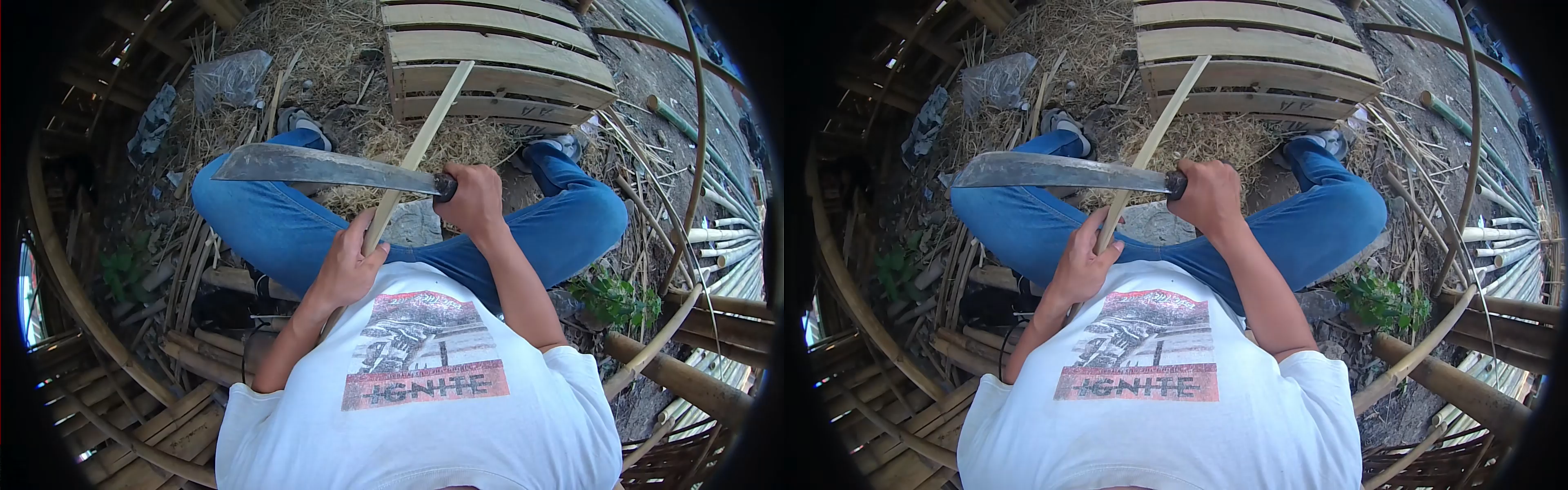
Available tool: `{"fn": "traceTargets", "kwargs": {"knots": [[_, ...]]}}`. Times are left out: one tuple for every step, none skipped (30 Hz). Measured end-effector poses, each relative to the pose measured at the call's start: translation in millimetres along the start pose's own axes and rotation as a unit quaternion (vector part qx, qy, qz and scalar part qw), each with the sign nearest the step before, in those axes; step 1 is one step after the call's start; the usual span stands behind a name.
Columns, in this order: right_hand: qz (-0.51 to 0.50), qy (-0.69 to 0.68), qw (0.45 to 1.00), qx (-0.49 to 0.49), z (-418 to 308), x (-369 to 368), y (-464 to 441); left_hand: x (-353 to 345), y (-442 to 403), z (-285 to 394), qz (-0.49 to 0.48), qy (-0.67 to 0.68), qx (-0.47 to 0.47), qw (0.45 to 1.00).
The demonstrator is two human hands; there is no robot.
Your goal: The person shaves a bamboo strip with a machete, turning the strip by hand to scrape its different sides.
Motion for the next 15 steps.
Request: {"fn": "traceTargets", "kwargs": {"knots": [[0.004,0.007,1.0,0.006,-1.5,4.7,-1.6,1.2,0.3,2.7,-0.001,0.003,-0.002,1.0],[0.009,0.014,1.0,0.012,-2.8,8.7,-2.6,1.9,0.5,5.7,-0.001,0.005,-0.005,1.0],[0.016,0.009,1.0,0.014,-3.7,11.9,-3.8,3.1,0.0,8.6,-0.001,0.008,-0.008,1.0],[0.023,0.004,1.0,0.017,-4.8,14.6,-4.8,4.9,-0.6,11.3,-0.005,0.002,-0.008,1.0],[0.03,-0.001,0.999,0.019,-6.0,16.7,-5.2,6.6,-0.2,13.8,-0.008,-0.003,-0.007,1.0],[0.035,0.007,0.999,0.02,-6.6,19.2,-6.0,7.6,-0.1,15.3,-0.009,-0.009,-0.006,1.0],[0.041,0.014,0.999,0.02,-7.1,21.5,-6.4,8.0,-0.1,16.0,-0.004,0.002,-0.014,1.0],[0.046,0.022,0.998,0.02,-7.2,23.5,-7.3,7.4,-0.5,16.3,0.001,0.013,-0.023,1.0],[0.045,0.031,0.998,0.019,-6.4,23.6,-8.1,6.9,-0.3,17.1,0.007,0.025,-0.032,0.999],[0.043,0.04,0.998,0.017,-5.2,22.9,-9.3,7.6,-0.1,19.3,0.008,0.02,-0.032,0.999],[0.043,0.048,0.998,0.015,-4.1,23.0,-10.9,9.2,0.1,22.8,0.01,0.015,-0.034,0.999],[0.05,0.052,0.997,0.016,-3.5,24.8,-12.4,10.6,0.1,25.0,0.011,0.009,-0.035,0.999],[0.057,0.055,0.997,0.017,-2.5,27.1,-14.4,11.5,0.3,24.3,0.008,0.023,-0.032,0.999],[0.063,0.058,0.996,0.018,-0.5,29.3,-15.8,12.1,2.5,22.6,0.005,0.037,-0.028,0.999],[0.095,0.064,0.993,-0.003,10.0,34.1,-20.8,14.1,6.4,20.6,-0.005,0.052,-0.014,0.999]]}}
Point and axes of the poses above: each hand's wrist, its own y-axis away from the middle knuckle, its own x-axis out of the back of the hand, z = x × y, the point moved 4 cm from there along -y, towards the middle knuckle, and after that the axes turned 3 degrees about -y, right-handed, at the moved point
